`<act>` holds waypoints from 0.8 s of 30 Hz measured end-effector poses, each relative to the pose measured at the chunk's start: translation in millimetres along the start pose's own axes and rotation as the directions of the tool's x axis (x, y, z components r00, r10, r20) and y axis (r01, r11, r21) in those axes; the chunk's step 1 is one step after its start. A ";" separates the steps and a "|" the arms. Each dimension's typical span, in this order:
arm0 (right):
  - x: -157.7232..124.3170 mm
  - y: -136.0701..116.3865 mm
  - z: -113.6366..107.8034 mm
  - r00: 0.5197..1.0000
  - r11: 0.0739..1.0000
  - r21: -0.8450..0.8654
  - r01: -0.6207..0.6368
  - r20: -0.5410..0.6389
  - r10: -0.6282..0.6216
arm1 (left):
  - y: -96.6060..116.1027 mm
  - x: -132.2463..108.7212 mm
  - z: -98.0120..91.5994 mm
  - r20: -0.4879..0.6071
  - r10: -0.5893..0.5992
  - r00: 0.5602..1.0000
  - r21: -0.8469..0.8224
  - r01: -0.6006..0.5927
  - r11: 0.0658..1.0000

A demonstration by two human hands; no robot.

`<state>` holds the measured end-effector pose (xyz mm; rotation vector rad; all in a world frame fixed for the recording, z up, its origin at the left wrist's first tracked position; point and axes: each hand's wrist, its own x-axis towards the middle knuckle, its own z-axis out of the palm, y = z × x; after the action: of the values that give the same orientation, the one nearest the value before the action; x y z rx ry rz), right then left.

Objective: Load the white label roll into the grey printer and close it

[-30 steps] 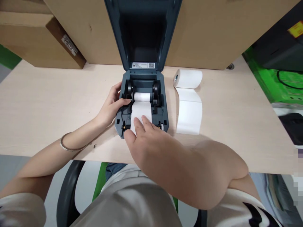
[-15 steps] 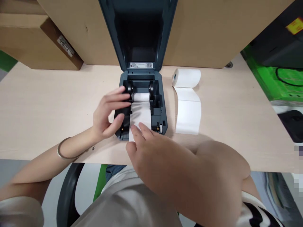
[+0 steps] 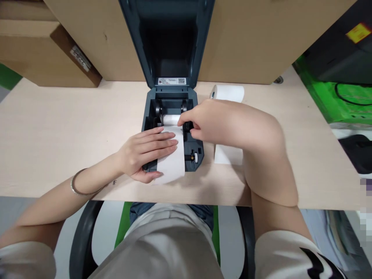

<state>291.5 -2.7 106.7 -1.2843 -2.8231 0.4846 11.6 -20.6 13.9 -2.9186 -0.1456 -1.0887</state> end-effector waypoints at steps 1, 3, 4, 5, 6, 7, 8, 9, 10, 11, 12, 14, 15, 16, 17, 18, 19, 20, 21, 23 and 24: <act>8.4 1.1 -1.8 0.998 0.999 -0.024 -0.042 0.049 0.043 | 0.5 0.5 -0.2 0.003 -0.005 1.000 -0.005 0.005 1.000; 20.2 -1.2 -3.3 0.985 0.991 -0.071 -0.111 0.129 0.119 | 1.2 0.9 -0.1 0.005 -0.012 1.000 -0.023 0.012 1.000; 23.7 -3.3 -3.6 0.979 0.987 -0.079 -0.137 0.140 0.147 | 1.3 0.8 0.1 0.004 -0.013 1.000 -0.034 0.013 0.999; 25.8 -5.4 -3.8 0.976 0.985 -0.078 -0.154 0.142 0.164 | 1.2 0.6 0.4 0.002 -0.012 1.000 -0.044 0.012 0.999; 27.0 -7.0 -4.1 0.974 0.983 -0.071 -0.168 0.140 0.176 | 1.1 0.3 0.8 0.001 -0.013 1.000 -0.052 0.013 0.999; 27.7 -7.9 -4.3 0.974 0.983 -0.059 -0.173 0.136 0.179 | 0.8 -0.1 1.2 0.001 -0.014 1.000 -0.058 0.014 0.998; 28.2 -8.2 -4.6 0.974 0.983 -0.050 -0.178 0.133 0.183 | 0.5 -0.4 1.5 0.001 -0.014 1.000 -0.061 0.014 0.998; 28.8 -7.9 -4.7 0.974 0.982 -0.044 -0.182 0.131 0.186 | 0.3 -0.7 1.7 -0.001 -0.016 1.000 -0.061 0.016 0.998; 29.4 -7.1 -4.7 0.973 0.982 -0.043 -0.185 0.132 0.189 | 0.1 -0.9 1.9 -0.004 -0.018 1.000 -0.059 0.018 0.998; 30.0 -6.2 -4.6 0.971 0.980 -0.046 -0.193 0.134 0.197 | -0.1 -1.0 2.0 -0.008 -0.019 1.000 -0.058 0.018 0.998; 30.5 -5.5 -4.4 0.968 0.978 -0.053 -0.202 0.138 0.207 | -0.1 -0.9 2.1 -0.011 -0.019 1.000 -0.057 0.018 0.998; 30.3 -4.8 -3.9 0.966 0.975 -0.068 -0.209 0.142 0.217 | 0.0 -0.7 2.2 -0.013 -0.019 1.000 -0.057 0.018 0.998; 29.5 -5.1 -3.7 0.969 0.976 -0.080 -0.201 0.130 0.211 | 0.1 -0.6 2.3 -0.013 -0.019 1.000 -0.058 0.018 0.998; 28.1 -5.7 -3.8 0.973 0.977 -0.095 -0.192 0.110 0.202 | 0.2 -0.4 2.3 -0.012 -0.022 1.000 -0.059 0.021 0.998; 26.4 -6.4 -4.0 0.977 0.977 -0.109 -0.183 0.086 0.193 | 0.3 -0.3 2.4 -0.010 -0.024 1.000 -0.059 0.023 0.998; 24.6 -7.3 -4.4 0.980 0.977 -0.120 -0.178 0.064 0.186 | 0.4 -0.2 2.4 -0.007 -0.025 1.000 -0.058 0.025 0.998; 22.9 -8.0 -5.0 0.982 0.976 -0.128 -0.177 0.050 0.185 | 0.4 -0.1 2.4 -0.003 -0.025 1.000 -0.058 0.024 0.998; 21.5 -8.5 -5.7 0.981 0.975 -0.132 -0.180 0.046 0.187 | 0.5 -0.1 2.3 0.004 -0.023 1.000 -0.058 0.023 0.998; 20.5 -8.8 -6.5 0.980 0.974 -0.132 -0.183 0.049 0.191 | 0.5 -0.1 2.2 0.011 -0.022 1.000 -0.059 0.023 0.998; 20.1 -8.8 -7.9 0.980 0.975 -0.133 -0.178 0.065 0.188 | 0.7 0.0 2.0 0.019 -0.018 1.000 -0.060 0.019 0.998; 20.5 -8.8 -8.7 0.980 0.976 -0.130 -0.175 0.071 0.185 | 1.0 0.0 1.8 0.020 -0.016 1.000 -0.058 0.017 0.998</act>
<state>272.5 9.4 114.9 -1.5899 -2.8578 0.3794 12.9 -21.4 12.5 -2.9845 -0.1409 -1.0856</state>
